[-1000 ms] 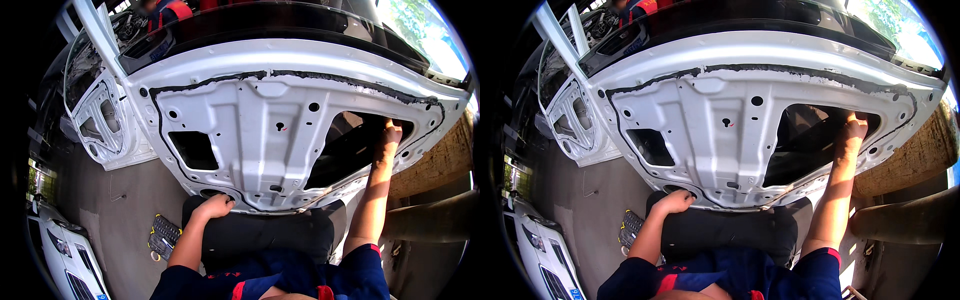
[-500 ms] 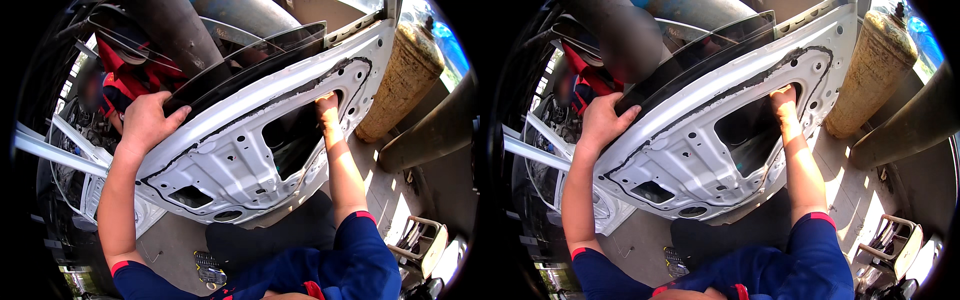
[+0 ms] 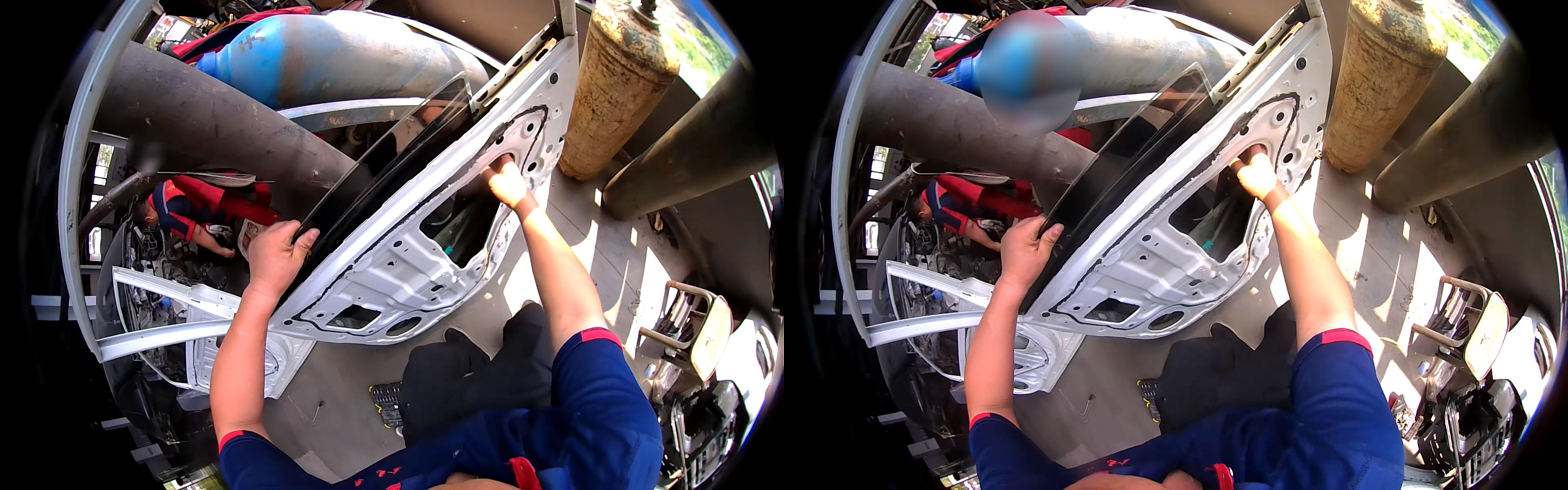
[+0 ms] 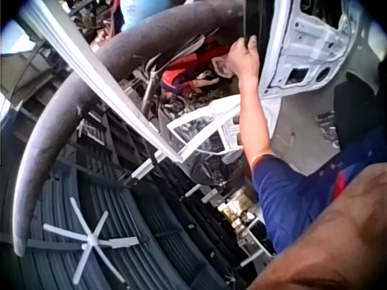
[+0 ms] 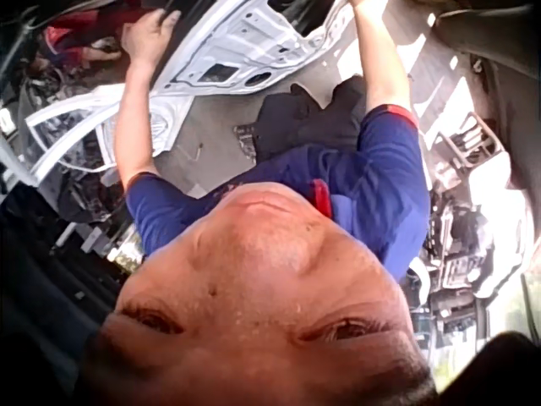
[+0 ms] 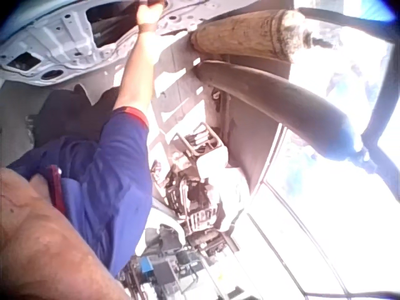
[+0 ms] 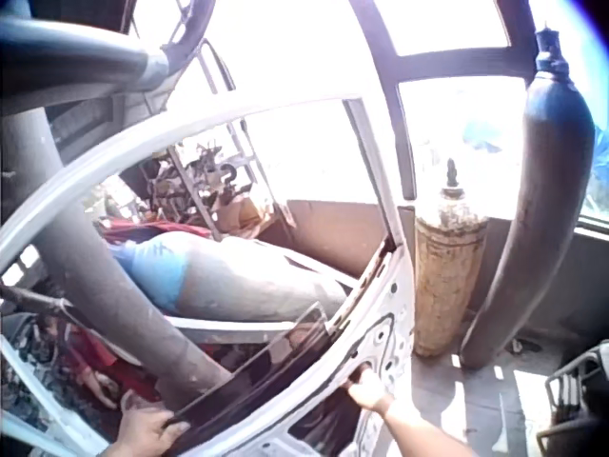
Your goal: The person installs a window glass into a car door frame, then walks to retrieve a door panel and a metal trim piece. They fit the trim piece onto the door panel and return to the car to install the window glass again, adjusting it into place within the door frame.
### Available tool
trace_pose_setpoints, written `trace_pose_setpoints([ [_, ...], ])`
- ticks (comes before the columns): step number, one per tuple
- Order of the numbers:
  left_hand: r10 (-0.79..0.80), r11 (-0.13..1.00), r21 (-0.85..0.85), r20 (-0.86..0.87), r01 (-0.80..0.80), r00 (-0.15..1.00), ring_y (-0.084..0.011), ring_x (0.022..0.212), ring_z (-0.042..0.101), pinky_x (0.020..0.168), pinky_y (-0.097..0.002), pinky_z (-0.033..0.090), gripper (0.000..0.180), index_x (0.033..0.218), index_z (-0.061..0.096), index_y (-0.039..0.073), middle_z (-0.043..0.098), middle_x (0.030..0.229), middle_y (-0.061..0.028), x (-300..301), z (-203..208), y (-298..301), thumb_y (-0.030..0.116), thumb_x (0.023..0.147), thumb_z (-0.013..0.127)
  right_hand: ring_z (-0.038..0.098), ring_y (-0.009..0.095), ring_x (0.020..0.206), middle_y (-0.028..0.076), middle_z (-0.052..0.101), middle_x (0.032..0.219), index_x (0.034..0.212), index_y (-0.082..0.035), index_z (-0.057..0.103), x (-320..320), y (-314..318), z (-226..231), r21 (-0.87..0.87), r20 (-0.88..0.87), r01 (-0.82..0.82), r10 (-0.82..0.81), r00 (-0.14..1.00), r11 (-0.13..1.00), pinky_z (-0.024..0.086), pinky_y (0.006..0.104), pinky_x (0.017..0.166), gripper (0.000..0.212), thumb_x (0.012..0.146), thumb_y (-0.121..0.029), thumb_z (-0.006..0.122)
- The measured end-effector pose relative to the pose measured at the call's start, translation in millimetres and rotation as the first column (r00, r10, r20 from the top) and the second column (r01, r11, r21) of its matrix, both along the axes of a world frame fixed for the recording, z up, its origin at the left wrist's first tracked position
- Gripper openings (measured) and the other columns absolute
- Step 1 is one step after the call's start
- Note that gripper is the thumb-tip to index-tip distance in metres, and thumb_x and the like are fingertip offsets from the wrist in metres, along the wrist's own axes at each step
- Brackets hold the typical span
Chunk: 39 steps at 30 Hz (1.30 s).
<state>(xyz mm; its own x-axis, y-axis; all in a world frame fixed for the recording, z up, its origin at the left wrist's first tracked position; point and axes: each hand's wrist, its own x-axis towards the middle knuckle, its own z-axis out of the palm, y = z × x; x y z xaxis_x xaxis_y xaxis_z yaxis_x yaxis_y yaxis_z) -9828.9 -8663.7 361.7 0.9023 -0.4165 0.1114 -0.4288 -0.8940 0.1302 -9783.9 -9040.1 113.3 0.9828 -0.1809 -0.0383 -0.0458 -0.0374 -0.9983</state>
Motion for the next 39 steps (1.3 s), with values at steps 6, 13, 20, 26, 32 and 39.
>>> trace_pose_setpoints([
  [6,-0.007,1.000,-0.022,0.059,0.008,0.998,-0.0357,0.064,0.054,0.052,-0.0431,0.040,0.043,0.069,0.050,0.005,0.053,0.067,-0.0120,-12,27,8,0.041,0.086,0.062,0.062,0.017,0.097,0.010,0.064,0.111,0.123,0.001,0.055,-79,4,77,-0.228,-0.096,0.037,-0.060,0.994,0.973,0.048,0.0290,0.087,0.039,0.088,-0.015,0.063],
  [13,-0.053,0.998,0.046,0.097,0.048,0.994,-0.0294,0.067,0.060,0.055,-0.0401,0.047,0.038,0.073,0.056,0.008,0.059,0.069,-0.0068,-15,84,2,0.044,0.087,0.058,0.062,0.017,0.097,0.015,0.062,0.116,0.130,0.004,0.047,-108,7,227,0.322,-0.246,-0.090,0.175,0.953,0.942,0.052,0.0297,0.083,0.046,0.092,-0.018,0.060],
  [20,-0.025,1.000,-0.011,0.147,0.027,0.989,-0.0297,0.066,0.059,0.054,-0.0406,0.046,0.039,0.069,0.053,0.008,0.055,0.067,-0.0071,-19,107,7,0.043,0.084,0.063,0.052,0.020,0.112,0.017,0.047,0.133,0.141,-0.002,0.034,-60,25,259,0.034,0.032,-0.058,0.057,0.998,0.998,0.049,0.0321,0.090,0.067,0.086,-0.015,0.070],
  [26,0.002,1.000,0.021,0.157,-0.005,0.988,-0.0286,0.064,0.058,0.052,-0.0404,0.045,0.040,0.067,0.052,0.008,0.054,0.065,-0.0060,-11,114,9,0.043,0.082,0.065,0.055,0.018,0.111,0.013,0.059,0.123,0.135,-0.002,0.045,27,-7,279,-0.046,0.101,-0.318,0.321,0.942,0.947,0.045,0.0302,0.092,0.060,0.086,-0.022,0.073],
  [32,0.048,0.987,0.144,0.187,-0.075,0.981,-0.0256,0.070,0.062,0.058,-0.0386,0.048,0.040,0.073,0.059,0.012,0.062,0.072,-0.0024,-1,138,13,0.051,0.083,0.059,0.054,0.008,0.098,0.002,0.061,0.110,0.122,-0.003,0.054,64,-3,269,0.218,0.168,-0.406,0.376,0.911,0.887,0.041,0.0228,0.088,0.031,0.095,-0.019,0.060],
  [39,0.183,0.977,0.053,0.284,-0.206,0.941,-0.0250,0.067,0.059,0.056,-0.0347,0.047,0.040,0.072,0.060,0.013,0.060,0.071,-0.0017,-13,157,9,0.052,0.079,0.064,0.057,0.014,0.102,0.007,0.062,0.114,0.122,-0.002,0.054,77,-2,274,0.432,0.281,-0.335,0.228,0.932,0.837,0.044,0.0280,0.091,0.032,0.097,-0.022,0.056],
])
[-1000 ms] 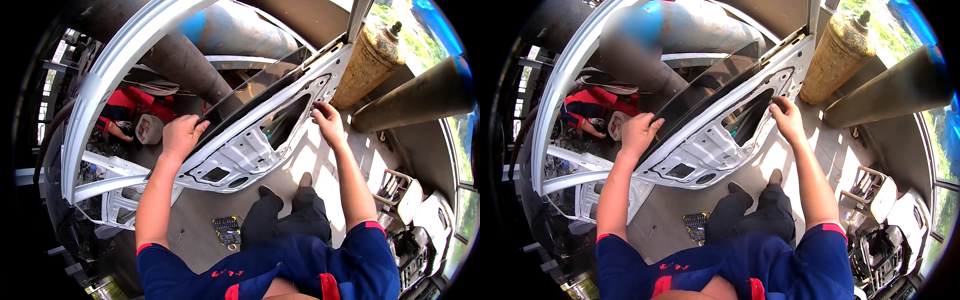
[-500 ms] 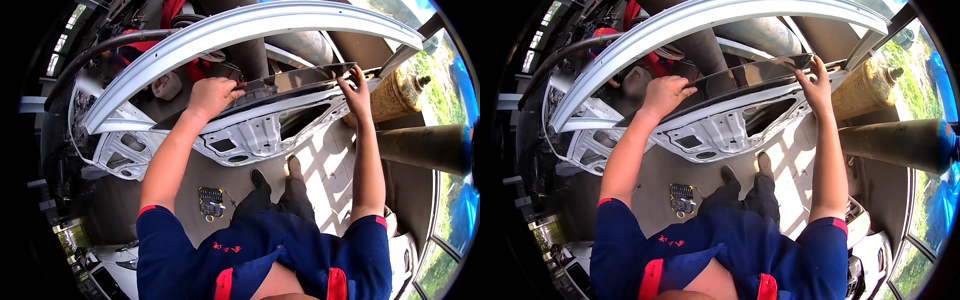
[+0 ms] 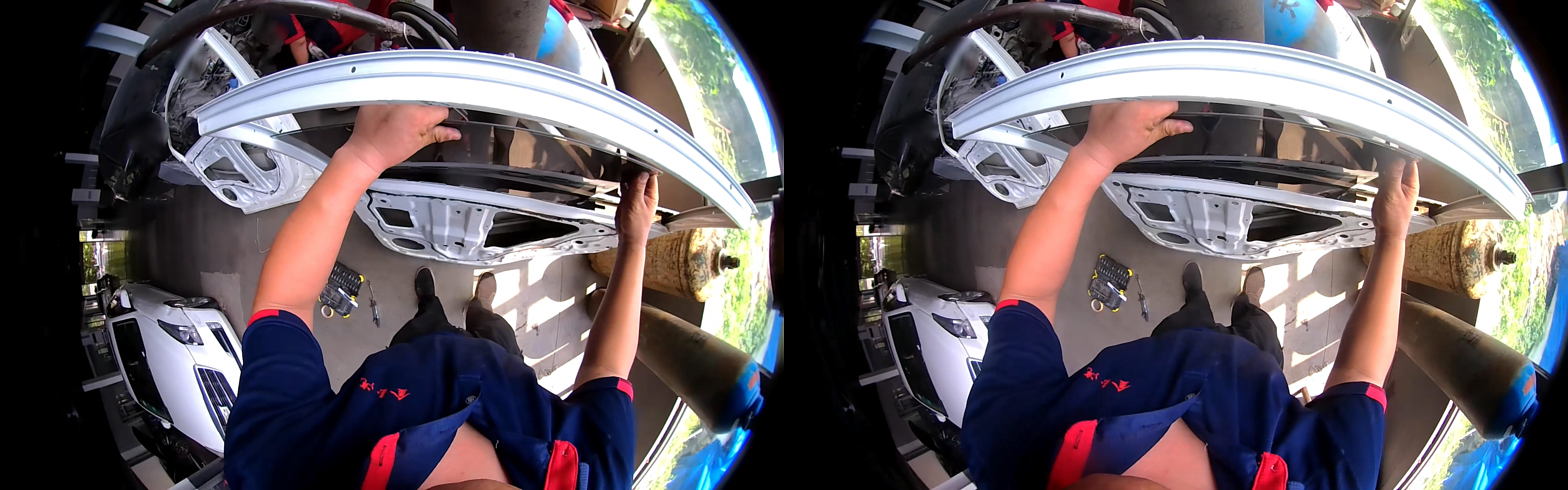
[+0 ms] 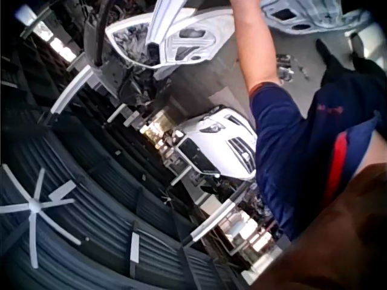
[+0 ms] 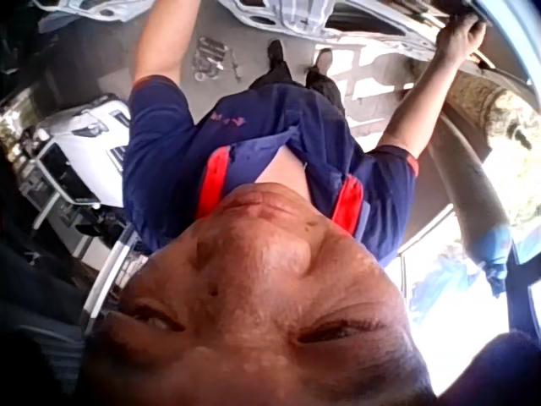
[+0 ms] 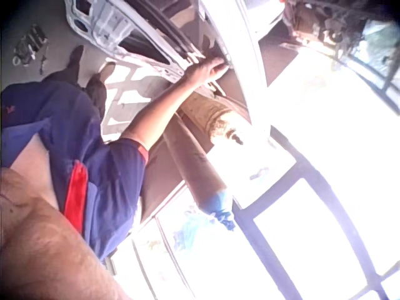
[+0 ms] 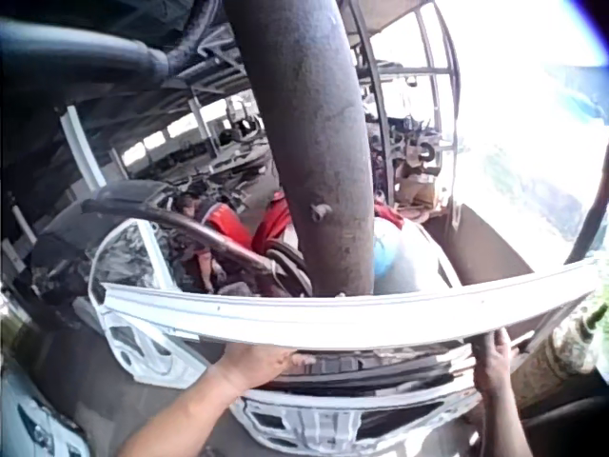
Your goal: The person installs a window glass into a car door frame, then walks to retrieve a door panel and a metal trim piece. They fit the trim piece onto the door panel and return to the car to install the window glass again, adjusting it into place within the door frame.
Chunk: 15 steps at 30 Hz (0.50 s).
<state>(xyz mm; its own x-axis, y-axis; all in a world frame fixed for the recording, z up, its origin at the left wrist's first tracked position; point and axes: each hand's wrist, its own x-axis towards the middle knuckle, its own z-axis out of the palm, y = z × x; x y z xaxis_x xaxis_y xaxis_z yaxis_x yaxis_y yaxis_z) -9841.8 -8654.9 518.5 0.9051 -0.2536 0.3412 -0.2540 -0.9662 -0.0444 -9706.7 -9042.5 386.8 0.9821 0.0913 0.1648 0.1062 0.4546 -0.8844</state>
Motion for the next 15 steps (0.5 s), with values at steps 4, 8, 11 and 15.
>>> trace_pose_setpoints([
  [4,-0.058,0.998,0.022,0.263,0.054,0.963,-0.0233,0.070,0.060,0.063,-0.0331,0.049,0.039,0.081,0.067,0.015,0.063,0.077,-0.0006,4,7,-2,0.054,0.077,0.065,0.058,0.014,0.097,0.005,0.063,0.108,0.120,-0.004,0.056,5,5,14,0.003,0.036,0.051,-0.051,0.998,0.999,0.045,0.0304,0.087,0.033,0.097,-0.028,0.056],
  [8,-0.006,1.000,-0.026,0.202,0.012,0.979,-0.0247,0.086,0.063,0.075,-0.0360,0.050,0.045,0.102,0.068,0.014,0.066,0.094,-0.0032,5,15,-4,0.051,0.076,0.067,0.055,0.008,0.084,0.003,0.064,0.100,0.115,-0.001,0.058,7,8,29,0.019,0.044,0.114,-0.115,0.992,0.993,0.043,0.0217,0.074,0.032,0.095,-0.026,0.060],
  [11,0.005,0.988,-0.153,0.172,0.022,0.985,-0.0248,0.084,0.064,0.074,-0.0356,0.050,0.048,0.103,0.069,0.013,0.067,0.093,-0.0040,6,21,-8,0.052,0.075,0.068,0.058,0.014,0.095,0.008,0.064,0.107,0.118,-0.001,0.056,12,1,27,0.049,0.011,0.131,-0.132,0.991,0.990,0.046,0.0275,0.083,0.034,0.095,-0.025,0.060],
  [15,-0.051,0.970,-0.213,0.293,0.117,0.955,-0.0207,0.074,0.062,0.068,-0.0338,0.050,0.047,0.101,0.070,0.015,0.067,0.083,-0.0003,13,21,-10,0.056,0.079,0.065,0.061,0.015,0.096,0.008,0.064,0.111,0.121,-0.001,0.054,7,4,35,0.034,0.075,0.169,-0.171,0.982,0.985,0.049,0.0256,0.078,0.037,0.096,-0.029,0.056],
])
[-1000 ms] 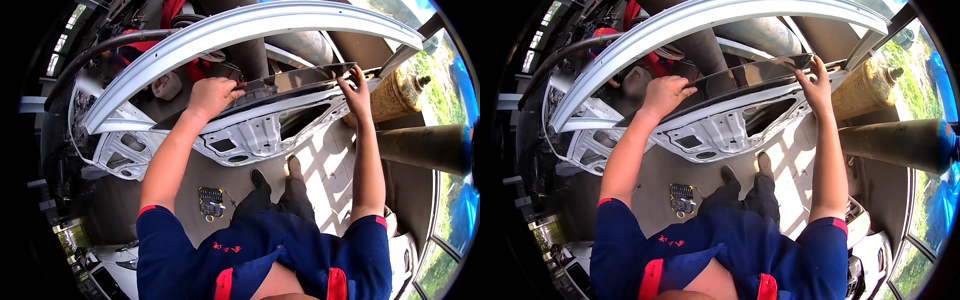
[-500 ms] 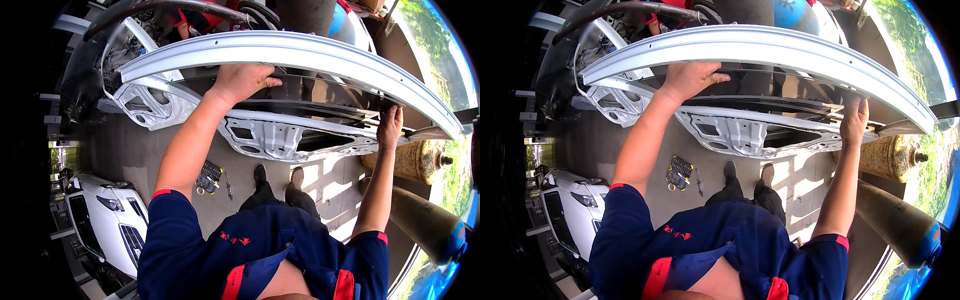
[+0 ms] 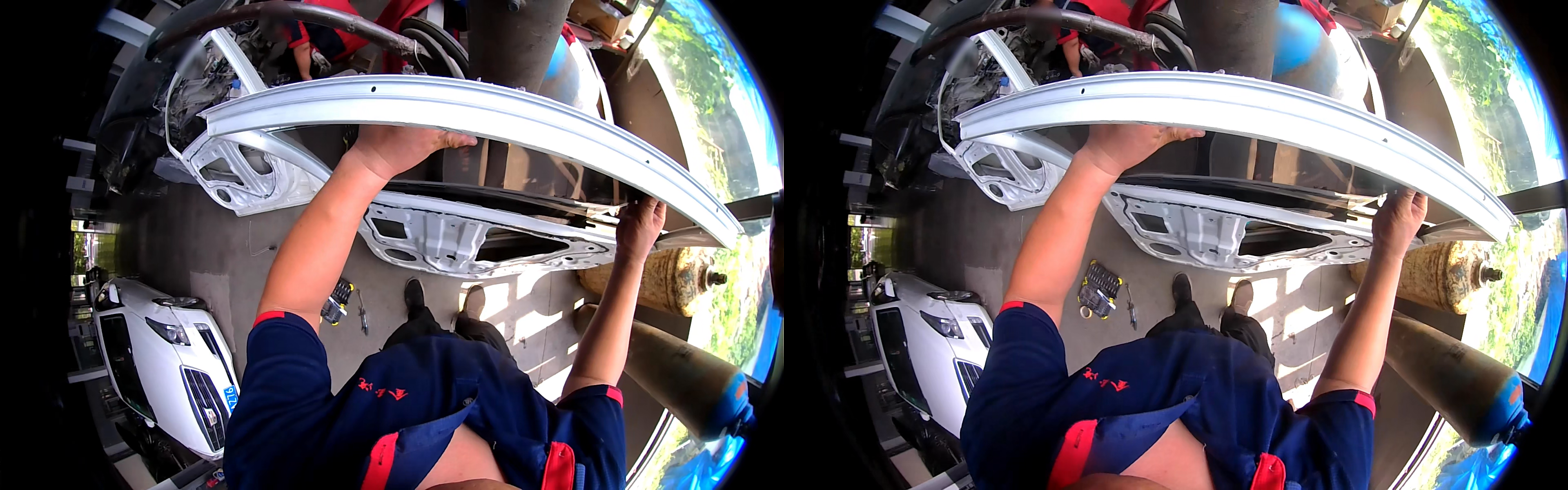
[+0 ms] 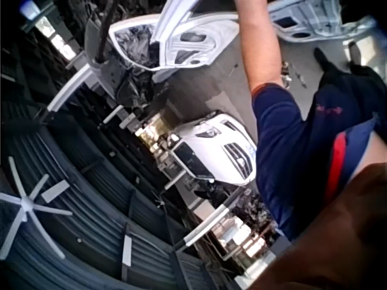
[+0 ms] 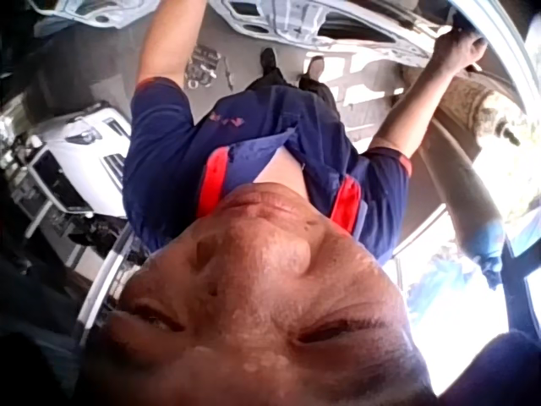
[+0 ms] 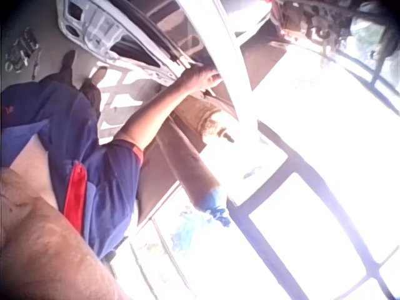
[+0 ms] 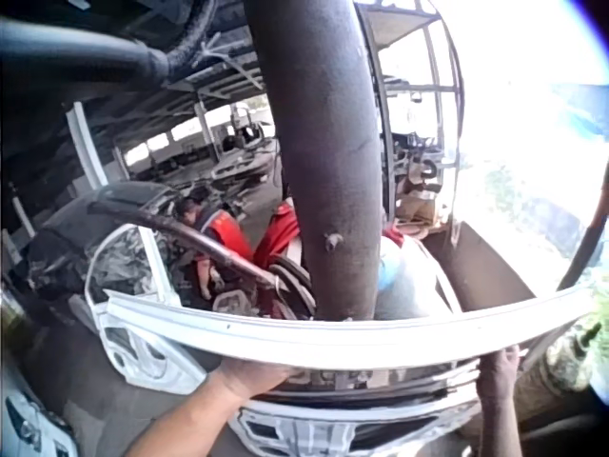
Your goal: The person installs a window glass into a car door frame, then walks to retrieve a door panel and a metal trim piece. They fit the trim piece onto the door panel and return to the car to install the window glass again, adjusting it into place within the door frame.
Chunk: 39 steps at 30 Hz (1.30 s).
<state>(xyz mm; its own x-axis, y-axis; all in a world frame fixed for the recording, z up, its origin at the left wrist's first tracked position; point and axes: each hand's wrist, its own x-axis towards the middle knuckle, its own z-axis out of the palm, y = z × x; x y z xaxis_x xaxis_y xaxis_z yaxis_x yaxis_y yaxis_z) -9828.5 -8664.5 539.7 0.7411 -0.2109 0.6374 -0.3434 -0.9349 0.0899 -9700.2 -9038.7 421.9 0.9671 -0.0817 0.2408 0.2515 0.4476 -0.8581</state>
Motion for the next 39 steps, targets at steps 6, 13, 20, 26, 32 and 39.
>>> trace_pose_setpoints([
  [6,0.089,0.951,0.287,0.093,-0.112,0.992,-0.0233,0.080,0.062,0.071,-0.0347,0.050,0.052,0.106,0.068,0.014,0.066,0.092,-0.0032,-6,7,-2,0.058,0.082,0.057,0.062,0.015,0.099,0.008,0.064,0.107,0.115,-0.001,0.055,-10,6,13,-0.125,0.084,0.020,-0.010,0.996,0.992,0.050,0.0292,0.088,0.040,0.098,-0.037,0.050],
  [13,0.036,0.916,0.392,0.141,-0.089,0.989,-0.0238,0.087,0.061,0.076,-0.0369,0.048,0.042,0.072,0.062,0.012,0.066,0.094,-0.0044,-22,21,-21,0.053,0.082,0.061,0.057,0.012,0.097,0.004,0.065,0.105,0.114,-0.001,0.059,-15,-6,8,0.023,0.113,-0.001,-0.002,0.994,1.000,0.042,0.0265,0.091,0.034,0.096,-0.030,0.057],
  [20,0.117,0.919,0.356,0.174,-0.173,0.978,-0.0175,0.069,0.062,0.065,-0.0309,0.049,0.040,0.062,0.056,0.014,0.064,0.074,0.0019,-44,21,-25,0.051,0.076,0.066,0.059,0.013,0.084,0.005,0.066,0.093,0.105,-0.001,0.061,-27,0,24,0.028,0.148,0.058,-0.061,0.987,0.998,0.046,0.0301,0.082,0.038,0.097,-0.038,0.053],
  [26,0.035,0.924,0.346,0.343,-0.161,0.939,-0.0128,0.063,0.058,0.057,-0.0272,0.044,0.039,0.060,0.052,0.018,0.054,0.062,0.0060,-49,35,-30,0.049,0.075,0.068,0.059,0.013,0.093,0.006,0.064,0.105,0.113,0.000,0.057,-39,-15,45,0.050,0.172,0.104,-0.111,0.979,0.993,0.044,0.0262,0.084,0.036,0.099,-0.032,0.052],
  [32,0.080,0.911,0.351,0.367,-0.217,0.927,-0.0099,0.055,0.052,0.049,-0.0241,0.037,0.040,0.058,0.049,0.019,0.049,0.058,0.0067,-68,41,-24,0.050,0.073,0.069,0.057,0.011,0.086,0.003,0.064,0.096,0.105,-0.003,0.059,-48,-13,52,0.048,0.175,0.114,-0.120,0.977,0.992,0.044,0.0224,0.075,0.030,0.098,-0.032,0.053],
  [39,-0.049,0.930,0.344,0.457,-0.126,0.888,-0.0141,0.048,0.049,0.045,-0.0251,0.034,0.041,0.060,0.056,0.013,0.050,0.054,0.0026,-72,71,-31,0.048,0.070,0.076,0.051,0.008,0.076,0.002,0.062,0.089,0.100,-0.001,0.060,-62,-9,93,0.026,0.235,0.249,-0.248,0.940,0.968,0.041,0.0222,0.070,0.035,0.099,-0.035,0.051],
])
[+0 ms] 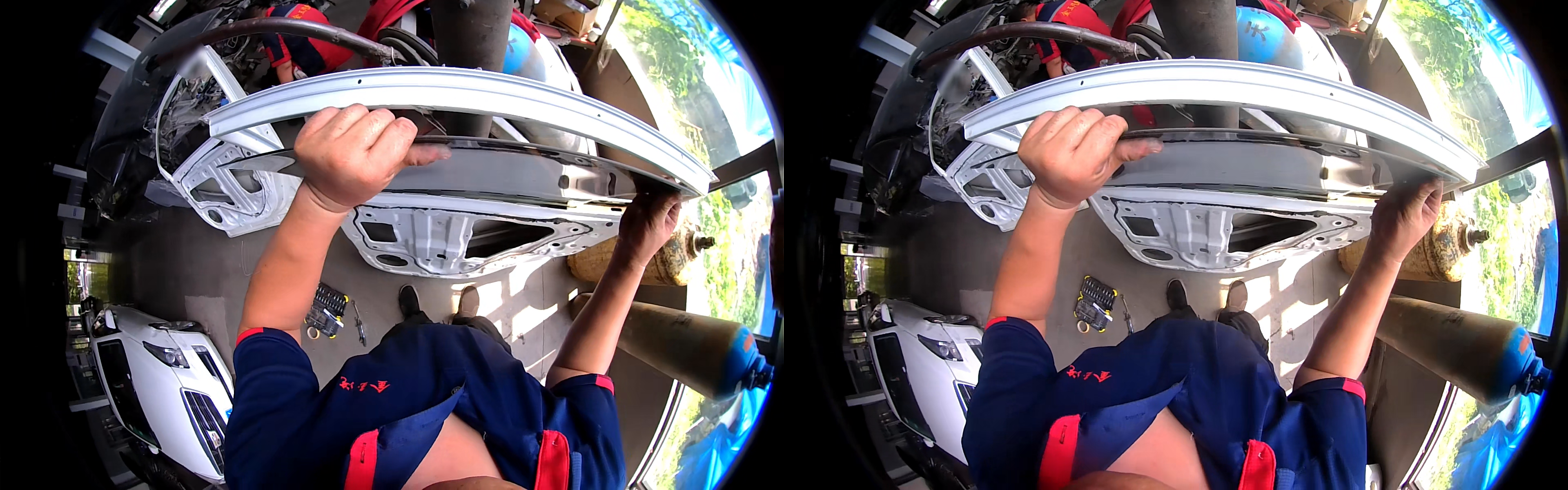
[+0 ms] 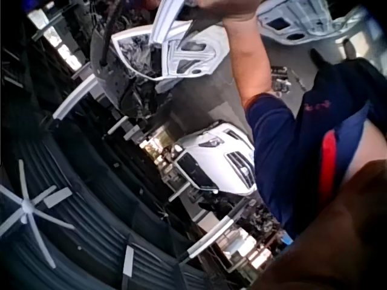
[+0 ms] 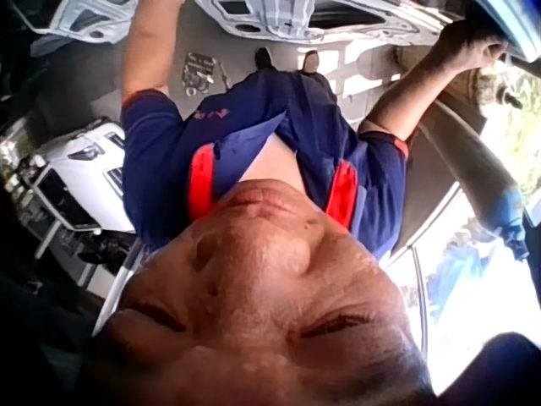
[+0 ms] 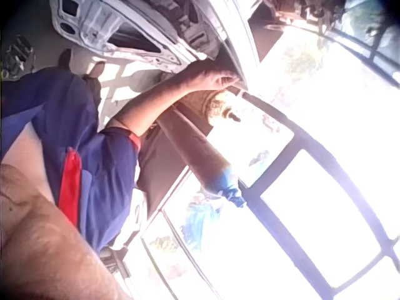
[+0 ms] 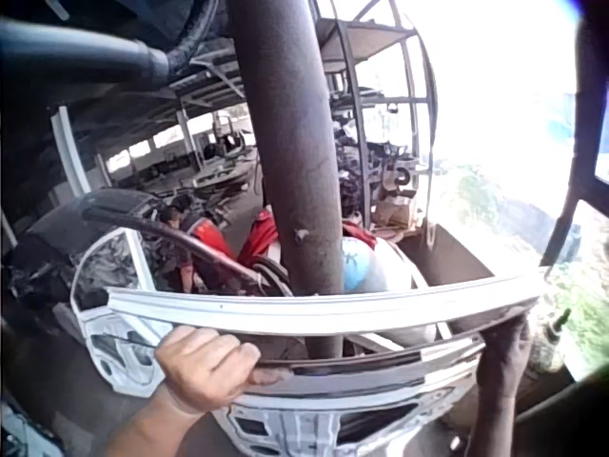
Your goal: The person installs a window glass into a car door frame, then walks to retrieve a door panel and a metal trim piece. They fit the trim piece onto the door panel and return to the car to install the window glass again, adjusting it into place within the door frame.
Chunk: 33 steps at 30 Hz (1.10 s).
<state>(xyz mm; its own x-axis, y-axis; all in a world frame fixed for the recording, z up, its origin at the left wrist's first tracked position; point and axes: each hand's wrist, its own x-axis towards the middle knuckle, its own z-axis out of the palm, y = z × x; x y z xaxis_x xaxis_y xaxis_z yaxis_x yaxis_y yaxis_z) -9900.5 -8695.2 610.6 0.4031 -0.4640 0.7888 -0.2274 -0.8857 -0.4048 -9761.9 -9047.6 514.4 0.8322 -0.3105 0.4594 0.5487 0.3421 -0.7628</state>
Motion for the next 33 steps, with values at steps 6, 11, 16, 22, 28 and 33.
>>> trace_pose_setpoints([
  [6,-0.018,0.998,0.067,0.049,0.015,0.999,-0.0175,0.050,0.056,0.047,-0.0258,0.043,0.042,0.065,0.062,0.011,0.057,0.057,-0.0002,-13,29,-6,0.051,0.069,0.076,0.057,0.022,0.108,0.014,0.060,0.121,0.123,0.001,0.053,-7,-21,17,0.055,0.009,-0.042,0.042,0.999,0.998,0.044,0.0343,0.094,0.051,0.094,-0.040,0.055],
  [11,-0.049,0.992,0.118,0.107,0.036,0.993,-0.0186,0.052,0.059,0.048,-0.0259,0.045,0.042,0.069,0.064,0.010,0.060,0.060,-0.0016,-22,59,-17,0.050,0.067,0.078,0.059,0.022,0.095,0.008,0.065,0.101,0.111,-0.003,0.061,-21,-32,53,0.093,0.055,-0.029,0.024,0.998,0.995,0.045,0.0388,0.089,0.043,0.091,-0.041,0.059],
  [16,-0.068,0.986,0.159,0.142,0.045,0.988,-0.0185,0.051,0.057,0.047,-0.0261,0.044,0.039,0.069,0.064,0.008,0.058,0.058,-0.0021,-34,81,-26,0.043,0.068,0.081,0.057,0.016,0.083,0.007,0.063,0.089,0.094,-0.003,0.062,-23,-45,73,-0.032,0.140,0.027,-0.022,0.990,0.999,0.045,0.0331,0.082,0.029,0.097,-0.030,0.052],
  [22,-0.103,0.974,0.209,0.059,0.089,0.993,-0.0200,0.051,0.056,0.049,-0.0262,0.044,0.033,0.075,0.065,0.000,0.057,0.059,-0.0066,-70,115,-48,0.027,0.070,0.084,0.061,0.019,0.092,0.010,0.066,0.101,0.102,-0.003,0.063,-29,-81,96,0.135,0.268,-0.127,0.087,0.959,0.983,0.047,0.0328,0.086,0.025,0.096,-0.026,0.054],
  [28,-0.049,0.991,0.127,0.005,0.047,0.999,-0.0191,0.056,0.060,0.055,-0.0250,0.048,0.025,0.080,0.066,-0.007,0.063,0.066,-0.0100,-109,149,-51,0.010,0.072,0.082,0.063,0.022,0.082,0.009,0.065,0.085,0.100,-0.001,0.064,-64,-57,164,-0.172,0.253,0.232,-0.185,0.950,0.957,0.047,0.0312,0.081,0.032,0.095,-0.031,0.055],
  [33,0.095,0.994,0.073,-0.133,-0.086,0.987,-0.0165,0.063,0.060,0.059,-0.0241,0.049,0.022,0.082,0.066,-0.008,0.065,0.071,-0.0092,-161,147,-48,0.007,0.075,0.080,0.064,0.021,0.066,0.009,0.067,0.069,0.085,-0.001,0.069,-77,-23,172,-0.228,0.142,0.146,-0.116,0.983,0.963,0.049,0.0302,0.063,0.034,0.092,-0.031,0.057],
])
